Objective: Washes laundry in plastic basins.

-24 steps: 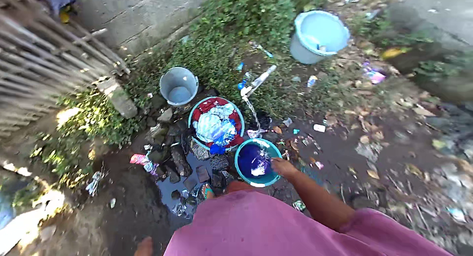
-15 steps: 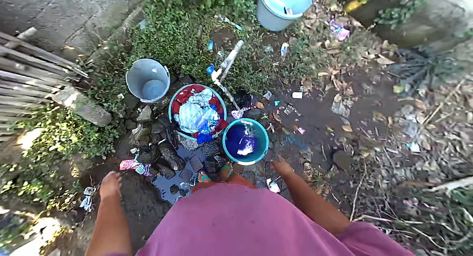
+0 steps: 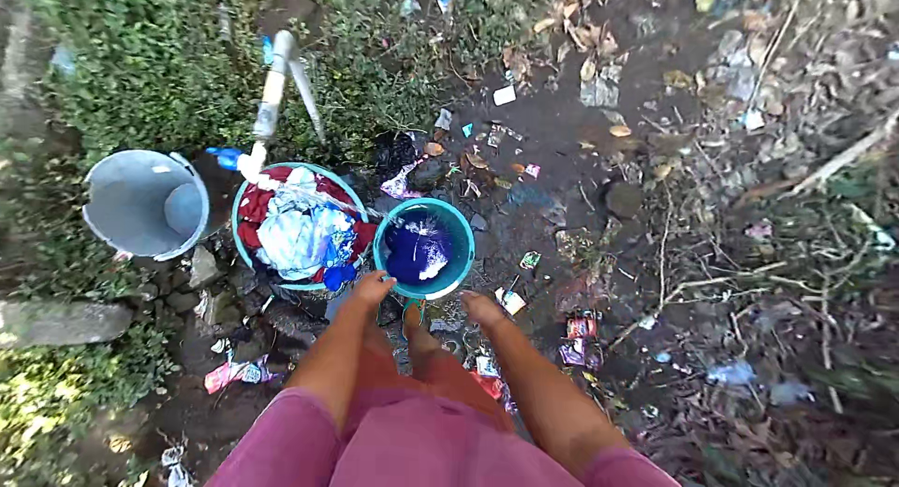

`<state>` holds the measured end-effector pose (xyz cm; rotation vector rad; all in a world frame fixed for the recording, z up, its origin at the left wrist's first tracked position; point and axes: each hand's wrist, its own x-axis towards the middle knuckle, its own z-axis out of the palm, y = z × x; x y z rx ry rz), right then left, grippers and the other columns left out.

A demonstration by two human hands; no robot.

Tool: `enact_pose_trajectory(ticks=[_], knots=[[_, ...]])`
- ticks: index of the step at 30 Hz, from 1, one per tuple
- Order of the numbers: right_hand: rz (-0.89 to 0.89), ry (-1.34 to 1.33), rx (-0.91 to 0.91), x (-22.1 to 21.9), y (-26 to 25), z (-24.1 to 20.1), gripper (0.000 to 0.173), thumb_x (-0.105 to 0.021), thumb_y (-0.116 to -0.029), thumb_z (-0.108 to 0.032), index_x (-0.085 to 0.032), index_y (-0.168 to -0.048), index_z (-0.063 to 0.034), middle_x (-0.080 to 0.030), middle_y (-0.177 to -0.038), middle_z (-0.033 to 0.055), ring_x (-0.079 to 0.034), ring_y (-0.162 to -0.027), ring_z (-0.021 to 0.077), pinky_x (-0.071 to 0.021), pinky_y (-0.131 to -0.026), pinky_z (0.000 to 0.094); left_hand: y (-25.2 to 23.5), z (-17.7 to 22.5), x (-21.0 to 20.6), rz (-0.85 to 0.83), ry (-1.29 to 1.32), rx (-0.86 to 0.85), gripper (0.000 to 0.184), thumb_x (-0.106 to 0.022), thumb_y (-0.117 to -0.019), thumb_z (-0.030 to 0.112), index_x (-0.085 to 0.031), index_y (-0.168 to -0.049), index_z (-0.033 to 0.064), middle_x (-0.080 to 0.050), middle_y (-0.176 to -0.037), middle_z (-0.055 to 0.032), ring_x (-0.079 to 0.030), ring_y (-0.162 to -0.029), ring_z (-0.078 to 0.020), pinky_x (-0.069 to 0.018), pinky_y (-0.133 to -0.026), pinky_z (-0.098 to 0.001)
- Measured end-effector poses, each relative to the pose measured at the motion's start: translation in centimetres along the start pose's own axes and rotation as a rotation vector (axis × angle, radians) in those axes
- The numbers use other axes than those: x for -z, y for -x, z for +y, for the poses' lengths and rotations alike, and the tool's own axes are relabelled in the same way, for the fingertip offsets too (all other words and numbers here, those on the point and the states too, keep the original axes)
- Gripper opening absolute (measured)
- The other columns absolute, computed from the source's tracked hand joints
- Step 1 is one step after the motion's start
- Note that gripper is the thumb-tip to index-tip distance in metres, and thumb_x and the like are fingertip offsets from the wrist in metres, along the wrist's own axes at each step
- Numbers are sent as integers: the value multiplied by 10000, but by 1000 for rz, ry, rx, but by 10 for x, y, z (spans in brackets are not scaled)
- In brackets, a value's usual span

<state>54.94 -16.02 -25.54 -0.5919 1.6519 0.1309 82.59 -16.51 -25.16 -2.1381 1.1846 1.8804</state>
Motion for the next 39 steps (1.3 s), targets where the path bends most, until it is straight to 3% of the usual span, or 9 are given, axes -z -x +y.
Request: enact_pose_trajectory(ticks=[6,10,13,16,24,28,32,36,39], knots=[[105,-308,-12,-36,-105,-37,494,-398,-1129,-255,-396,-1551,1,-399,-1592,244,-393,-1470,391,-346,-1162,599,-146,18,-28,-165,-183,90,589,-373,-1115,410,-471,-1476,-46,-486,-1502,-276,-458,-1418,-401,-344,-1168,-581],[244,-496,104,-69,-205,-41,608,-322,-1138,-275,-136,-1619,46,-159,-1688,263,-203,-1571,357,-192,-1272,518,-247,14,-52,47,-110,45,592,-415,-1106,335,-332,-1569,-24,-373,-1595,-265,-375,-1488,-374,-304,-1226,-511],[263,-525,149,-95,-271,-42,624,-223,-1141,-307,-54,-1623,50,-43,-1698,279,-83,-1595,362,-96,-1302,490,-307,4,-80,158,-287,-11,652,-443,-1084,402,-275,-1620,70,-204,-1677,-237,-244,-1543,-402,-257,-1235,-569],[278,-556,22,-111,-319,-30,593,-197,-1142,-323,-141,-1634,3,-105,-1707,234,-96,-1597,338,-69,-1302,495,-347,-14,-113,168,-482,-16,670,-413,-1066,526,-244,-1647,238,-66,-1730,-121,-74,-1575,-421,-159,-1185,-720],[277,-525,-30,-87,-400,2,595,-225,-1143,-334,-141,-1639,-15,-123,-1703,238,-109,-1592,352,-87,-1294,502,-418,-23,-174,259,-662,-54,707,-447,-1004,629,-281,-1628,342,51,-1734,-88,61,-1568,-453,-74,-1138,-793],[338,-380,-19,-89,-429,20,634,-191,-1129,-421,-188,-1642,-48,-220,-1688,216,-207,-1573,353,-162,-1281,531,-436,-28,-189,363,-706,-167,704,-445,-995,626,-343,-1610,297,-38,-1726,-156,27,-1554,-503,-38,-1109,-829],[534,-270,10,-108,-441,27,602,-243,-1128,-373,-410,-1531,41,-424,-1563,285,-377,-1487,401,-267,-1242,534,-448,-47,-196,455,-741,-301,740,-492,-970,587,-385,-1593,202,-92,-1710,-204,-4,-1547,-524,-23,-1111,-822],[525,-172,4,-125,-444,34,619,-253,-1118,-349,-248,-1594,48,-342,-1610,288,-321,-1518,402,-258,-1248,515,-448,-67,-190,438,-679,-364,752,-619,-925,441,-431,-1548,64,-152,-1672,-289,-33,-1523,-574,-24,-1104,-825],[567,-124,90,-126,-444,42,685,-309,-1100,-390,-201,-1602,63,-295,-1635,284,-293,-1530,404,-232,-1256,530,-450,-72,-190,407,-664,-329,728,-532,-974,461,-389,-1568,65,-194,-1667,-270,-129,-1537,-509,-126,-1165,-753]])
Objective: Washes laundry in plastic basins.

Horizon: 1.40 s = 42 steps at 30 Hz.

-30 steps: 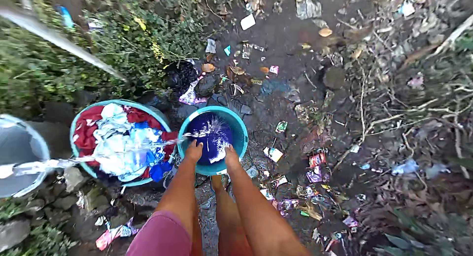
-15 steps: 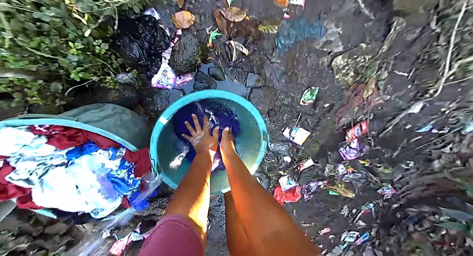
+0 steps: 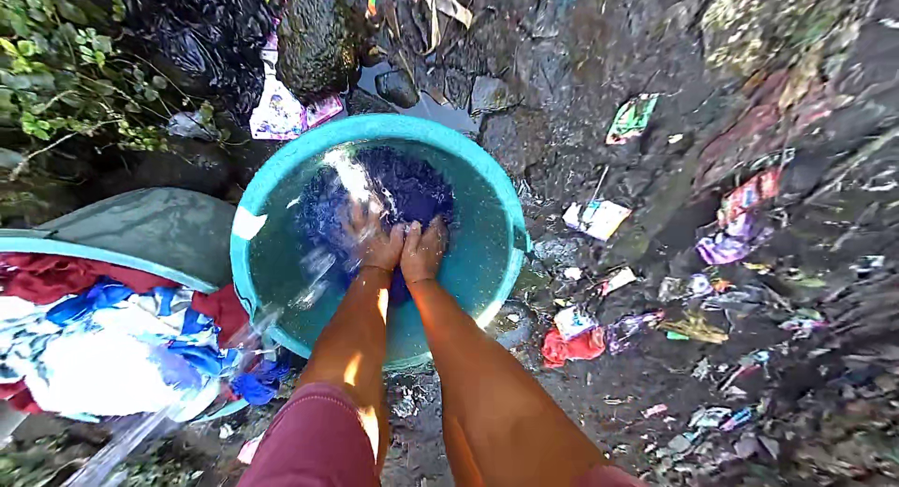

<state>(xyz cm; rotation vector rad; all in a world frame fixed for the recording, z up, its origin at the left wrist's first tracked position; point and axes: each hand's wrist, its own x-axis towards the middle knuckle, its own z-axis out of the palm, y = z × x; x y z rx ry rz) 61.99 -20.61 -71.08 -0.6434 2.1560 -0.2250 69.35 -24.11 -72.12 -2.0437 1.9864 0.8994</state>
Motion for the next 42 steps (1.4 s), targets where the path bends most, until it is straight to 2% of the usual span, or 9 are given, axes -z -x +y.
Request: enact_pose_trajectory(ticks=[3,5,11,15,18,23,27,31,42], knots=[[-91,-28,-54,28,2,-8,782,-406,-1069,-526,-204,-1625,-14,-367,-1613,249,-380,-1487,402,-302,-1216,574,0,3,14,-108,-3,37,716,-405,-1043,499,-289,-1613,83,-162,-1684,-247,-128,-1555,-457,-128,-1210,-690],[-125,-140,-120,49,5,-11,791,-572,-1004,-554,-359,-1554,-28,-550,-1448,262,-549,-1332,415,-435,-1103,603,-1,6,32,-100,-38,52,661,-463,-1025,529,-428,-1547,126,-315,-1620,-248,-249,-1510,-468,-205,-1169,-713],[-340,-488,-37,111,49,-44,556,-733,-951,-368,-581,-1323,17,-666,-1213,241,-658,-1132,335,-531,-997,535,21,0,112,-44,233,4,400,-505,-1067,276,-688,-1142,-71,-631,-1251,-290,-562,-1253,-436,-413,-1092,-597],[-526,-188,167,154,122,-68,537,-689,-965,-404,-623,-1312,0,-698,-1188,225,-667,-1142,368,-512,-1010,579,70,3,179,-70,755,330,328,-498,-1050,150,-556,-1270,-86,-629,-1201,-227,-629,-1091,-258,-532,-942,-431],[-682,87,376,140,154,-61,441,-649,-1001,-333,-647,-1337,-48,-676,-1261,223,-595,-1248,415,-431,-1084,606,92,9,218,-131,802,316,654,-516,-1022,316,-314,-1576,36,-386,-1582,-216,-433,-1423,-277,-411,-1128,-457],[-614,35,312,109,173,-47,386,-573,-1018,-160,-645,-1392,-100,-494,-1518,230,-414,-1456,386,-337,-1203,538,62,16,144,-342,82,317,939,-654,-914,622,-276,-1633,149,-41,-1687,-285,-95,-1546,-504,-173,-1139,-787],[-148,-556,-218,76,151,-34,526,-351,-1110,-198,-319,-1568,59,-285,-1649,254,-258,-1555,323,-216,-1277,442,39,9,98,-269,-67,373,801,-607,-949,585,-380,-1586,156,-210,-1667,-250,-241,-1525,-452,-247,-1171,-686],[-92,-534,-420,22,99,-39,606,-159,-1141,-322,-118,-1623,44,-131,-1697,255,-149,-1590,330,-136,-1298,435,23,-8,84,-250,-142,325,759,-576,-976,558,-413,-1556,97,-308,-1617,-273,-352,-1472,-444,-301,-1165,-613],[-3,-273,-347,-39,31,-19,549,-151,-1119,-179,-418,-1486,129,-397,-1572,308,-338,-1515,384,-221,-1268,458,-3,-25,35,-196,-191,341,742,-671,-951,407,-438,-1502,-32,-277,-1578,-381,-279,-1481,-521,-239,-1195,-618]])
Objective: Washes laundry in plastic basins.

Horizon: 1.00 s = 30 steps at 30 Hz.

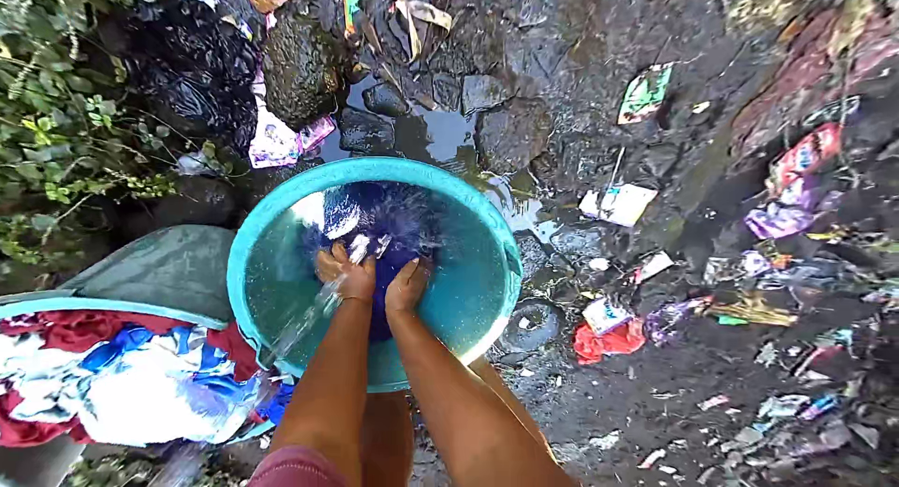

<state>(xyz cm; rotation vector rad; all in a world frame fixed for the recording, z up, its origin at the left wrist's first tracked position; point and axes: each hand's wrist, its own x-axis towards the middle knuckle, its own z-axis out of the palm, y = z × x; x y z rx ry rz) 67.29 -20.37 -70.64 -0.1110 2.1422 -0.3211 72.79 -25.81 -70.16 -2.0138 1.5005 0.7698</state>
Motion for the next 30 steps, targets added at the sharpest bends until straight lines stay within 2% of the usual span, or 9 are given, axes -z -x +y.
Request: enact_pose_trajectory(ticks=[4,6,7,10,13,17,20,24,30], knots=[[60,-11,132,33,21,-6,523,-271,-1115,-192,-371,-1521,122,-330,-1604,325,-280,-1534,425,-189,-1282,465,-10,-20,-3,-30,57,-120,625,-578,-1018,283,-428,-1480,-110,-324,-1562,-384,-318,-1469,-525,-259,-1199,-600],[116,-53,231,51,14,-11,561,-318,-1096,-212,-304,-1557,108,-291,-1623,319,-263,-1540,418,-186,-1282,462,-18,-26,0,-52,113,-122,654,-595,-1018,287,-384,-1507,-92,-382,-1542,-351,-385,-1447,-478,-301,-1192,-578],[68,-104,213,58,4,-16,572,-307,-1113,-253,-281,-1574,85,-285,-1636,296,-259,-1548,388,-193,-1282,455,-19,-27,3,-69,137,-104,692,-622,-1010,288,-354,-1527,-85,-356,-1561,-351,-353,-1469,-475,-280,-1202,-581],[-59,-197,47,51,-36,-30,641,-261,-1125,-443,-479,-1460,59,-519,-1449,317,-488,-1382,420,-388,-1146,568,-21,-30,3,-56,166,-82,776,-704,-944,287,-352,-1528,-82,-211,-1623,-353,-211,-1524,-486,-207,-1233,-597],[-276,224,200,49,-56,-40,471,-387,-1106,-106,-365,-1544,64,-531,-1401,381,-508,-1328,541,-403,-1103,647,-22,-25,11,-103,133,-28,749,-656,-999,290,-309,-1552,-78,-296,-1603,-331,-287,-1512,-443,-237,-1235,-535],[-274,220,151,53,-62,-35,460,-411,-1120,-217,-496,-1450,92,-480,-1496,325,-417,-1437,463,-320,-1182,605,-25,-30,7,-29,236,-39,726,-643,-1004,243,-300,-1562,-71,-282,-1623,-306,-262,-1529,-418,-213,-1248,-528],[-170,-180,-29,60,-51,-40,545,-551,-1064,-376,-531,-1418,38,-560,-1409,285,-525,-1329,409,-416,-1089,610,-36,-37,9,20,401,-3,576,-633,-1012,185,-431,-1487,-71,-480,-1486,-314,-443,-1418,-422,-330,-1191,-540],[-152,-471,-19,69,-14,-46,565,-645,-1023,-301,-471,-1464,5,-521,-1464,231,-514,-1339,335,-436,-1086,549,-45,-56,9,-1,441,-51,488,-475,-1085,139,-397,-1485,-129,-487,-1454,-366,-449,-1406,-470,-313,-1196,-544],[-233,-527,13,83,11,-47,424,-660,-1008,-223,-555,-1383,-55,-575,-1390,156,-559,-1252,257,-489,-1003,504,-50,-63,6,16,487,-81,444,-359,-1115,110,-407,-1462,-163,-495,-1419,-402,-456,-1385,-502,-312,-1187,-523]])
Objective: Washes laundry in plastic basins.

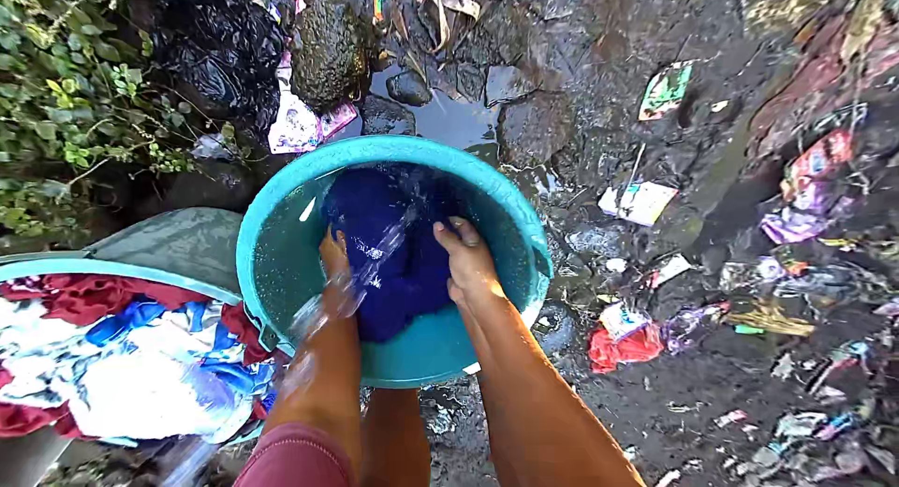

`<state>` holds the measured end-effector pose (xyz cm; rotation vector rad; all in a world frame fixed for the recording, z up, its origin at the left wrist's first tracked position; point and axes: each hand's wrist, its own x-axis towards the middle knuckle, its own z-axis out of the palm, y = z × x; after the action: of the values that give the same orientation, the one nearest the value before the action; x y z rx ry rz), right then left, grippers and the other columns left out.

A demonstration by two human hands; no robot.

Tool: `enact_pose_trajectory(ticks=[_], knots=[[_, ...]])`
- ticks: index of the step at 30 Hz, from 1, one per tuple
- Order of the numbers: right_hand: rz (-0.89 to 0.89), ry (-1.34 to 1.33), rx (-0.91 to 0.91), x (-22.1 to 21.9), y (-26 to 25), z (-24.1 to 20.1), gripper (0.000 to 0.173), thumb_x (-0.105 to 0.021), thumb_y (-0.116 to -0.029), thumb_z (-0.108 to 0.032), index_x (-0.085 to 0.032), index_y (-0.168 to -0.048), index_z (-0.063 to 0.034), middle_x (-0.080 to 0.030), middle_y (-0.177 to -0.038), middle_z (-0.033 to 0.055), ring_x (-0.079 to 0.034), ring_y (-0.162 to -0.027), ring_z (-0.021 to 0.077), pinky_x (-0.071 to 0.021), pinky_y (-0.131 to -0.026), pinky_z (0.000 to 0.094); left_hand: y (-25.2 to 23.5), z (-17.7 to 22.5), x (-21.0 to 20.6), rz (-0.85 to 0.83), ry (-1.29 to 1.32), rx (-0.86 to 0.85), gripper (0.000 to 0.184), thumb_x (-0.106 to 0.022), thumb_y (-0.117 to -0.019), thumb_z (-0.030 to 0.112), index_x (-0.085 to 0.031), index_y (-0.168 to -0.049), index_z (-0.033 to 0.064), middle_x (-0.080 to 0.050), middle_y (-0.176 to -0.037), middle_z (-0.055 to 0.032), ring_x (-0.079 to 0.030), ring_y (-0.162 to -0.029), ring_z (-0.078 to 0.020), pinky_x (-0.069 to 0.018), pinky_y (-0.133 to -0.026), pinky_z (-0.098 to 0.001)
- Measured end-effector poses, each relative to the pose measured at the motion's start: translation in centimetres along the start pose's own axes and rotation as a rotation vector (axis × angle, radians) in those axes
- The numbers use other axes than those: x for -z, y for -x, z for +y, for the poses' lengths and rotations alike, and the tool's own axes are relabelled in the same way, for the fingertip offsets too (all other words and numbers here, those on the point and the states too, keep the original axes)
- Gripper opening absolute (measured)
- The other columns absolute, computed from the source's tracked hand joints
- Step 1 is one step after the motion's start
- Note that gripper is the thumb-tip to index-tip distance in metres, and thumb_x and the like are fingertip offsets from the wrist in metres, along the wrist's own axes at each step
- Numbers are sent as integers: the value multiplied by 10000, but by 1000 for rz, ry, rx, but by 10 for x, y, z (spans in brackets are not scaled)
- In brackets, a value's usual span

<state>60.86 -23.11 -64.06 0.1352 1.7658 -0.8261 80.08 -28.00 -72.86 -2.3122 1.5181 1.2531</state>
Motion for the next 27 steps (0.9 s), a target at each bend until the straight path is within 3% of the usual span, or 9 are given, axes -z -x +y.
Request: enact_pose_trajectory(ticks=[5,8,10,14,17,19,21,24,27], knots=[[-113,-128,105,21,32,-5,211,-631,-977,-66,-603,-1184,-42,-657,-1059,94,-663,-945,162,-585,-830,381,-2,-5,1,-67,177,36,461,-292,-1135,144,-396,-1464,-161,-460,-1468,-377,-422,-1421,-455,-291,-1198,-509],[-243,-104,208,39,60,-15,154,-643,-918,-72,-603,-1066,-71,-660,-1019,32,-664,-946,105,-590,-852,332,2,1,4,-112,320,48,468,-256,-1130,107,-306,-1502,-173,-348,-1557,-358,-327,-1484,-391,-214,-1233,-423],[-346,-6,309,56,80,-21,148,-662,-914,-127,-606,-1042,-77,-677,-1000,-8,-664,-947,59,-581,-858,284,5,5,4,-132,203,-2,480,-251,-1136,126,-311,-1495,-187,-343,-1562,-366,-311,-1503,-407,-185,-1247,-419],[-462,196,466,79,117,-19,193,-692,-934,-157,-612,-1047,-23,-682,-970,-13,-648,-912,5,-565,-845,222,14,22,-1,-192,119,4,603,-315,-1133,354,-312,-1554,-78,-424,-1534,-323,-403,-1459,-412,-276,-1225,-517],[-421,529,342,84,124,-13,367,-692,-960,-238,-625,-1218,14,-711,-1052,141,-690,-956,208,-569,-878,407,36,50,9,-299,109,66,547,-503,-1078,374,-426,-1521,62,-568,-1412,-247,-559,-1291,-373,-448,-1079,-555],[-438,750,228,79,113,-17,427,-626,-1019,-235,-570,-1368,5,-672,-1234,217,-668,-1117,332,-518,-993,509,61,65,15,-237,158,28,528,-575,-1048,267,-459,-1509,37,-523,-1481,-228,-500,-1374,-351,-399,-1142,-541],[-439,849,200,65,97,-19,426,-567,-1052,-249,-554,-1419,-33,-631,-1355,198,-620,-1252,326,-475,-1088,503,88,72,17,-157,130,-37,615,-524,-1050,293,-348,-1581,36,-378,-1602,-227,-366,-1489,-349,-307,-1210,-564],[-353,1037,300,47,88,-29,411,-496,-1070,-358,-674,-1312,-78,-657,-1294,198,-590,-1274,355,-447,-1087,538,142,82,6,-91,-69,1,598,-378,-1095,326,-279,-1614,45,-205,-1671,-254,-201,-1548,-422,-176,-1189,-712],[-97,1076,580,33,75,-33,369,-553,-1024,-398,-780,-1120,-124,-646,-1333,186,-530,-1329,400,-374,-1096,614,142,84,-23,28,-294,128,588,-367,-1110,360,-267,-1627,99,-195,-1677,-248,-250,-1533,-436,-297,-1141,-689]])
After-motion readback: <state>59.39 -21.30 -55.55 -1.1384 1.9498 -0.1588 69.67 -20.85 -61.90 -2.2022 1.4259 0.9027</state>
